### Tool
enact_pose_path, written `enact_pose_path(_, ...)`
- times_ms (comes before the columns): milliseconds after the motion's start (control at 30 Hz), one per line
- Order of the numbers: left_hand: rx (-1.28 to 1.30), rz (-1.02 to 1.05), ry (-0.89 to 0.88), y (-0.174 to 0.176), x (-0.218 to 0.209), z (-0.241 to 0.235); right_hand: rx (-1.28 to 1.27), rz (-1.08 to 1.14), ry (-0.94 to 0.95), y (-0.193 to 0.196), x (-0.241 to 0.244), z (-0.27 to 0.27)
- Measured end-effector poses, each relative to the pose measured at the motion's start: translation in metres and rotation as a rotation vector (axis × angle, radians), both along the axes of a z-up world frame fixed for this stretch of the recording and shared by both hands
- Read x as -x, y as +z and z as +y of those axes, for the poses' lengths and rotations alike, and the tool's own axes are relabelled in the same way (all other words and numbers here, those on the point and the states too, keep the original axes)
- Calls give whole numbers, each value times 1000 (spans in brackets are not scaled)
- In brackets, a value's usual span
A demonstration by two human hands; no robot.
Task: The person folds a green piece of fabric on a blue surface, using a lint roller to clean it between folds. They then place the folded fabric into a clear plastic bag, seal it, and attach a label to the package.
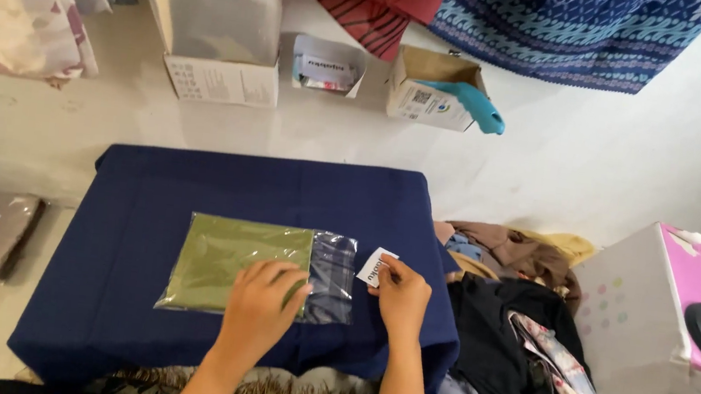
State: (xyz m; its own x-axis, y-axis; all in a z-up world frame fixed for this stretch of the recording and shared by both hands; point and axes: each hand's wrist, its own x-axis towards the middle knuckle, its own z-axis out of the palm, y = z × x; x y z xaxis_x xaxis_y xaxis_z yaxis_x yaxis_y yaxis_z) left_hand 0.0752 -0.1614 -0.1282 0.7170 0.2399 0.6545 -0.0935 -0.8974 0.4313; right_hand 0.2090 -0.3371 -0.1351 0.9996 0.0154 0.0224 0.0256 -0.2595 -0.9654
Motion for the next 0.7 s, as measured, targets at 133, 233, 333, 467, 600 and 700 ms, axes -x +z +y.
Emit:
enact_pose_path(133, -57, 86, 66, -28, -14, 5, 9, 77, 48, 0, 8, 8)
enact_pose_path(233, -5, 128, 95, -30, -15, 6, -182, 171, 74, -6, 8, 9)
enact_pose_path(333, 1, 97, 114, -32, -13, 4, -270, 252, 131, -7, 6, 10)
enact_pose_path(467, 8, 46, 139, -29, -11, 1, -455, 299, 156, -2, 7, 15)
enact_pose_path(600, 17, 46, 147, -27, -11, 1, -592, 349, 194, -9, 5, 16)
enact_pose_path(700, 130, 49, 75, -18, -19, -3, -659, 373, 208, -6, 6, 15)
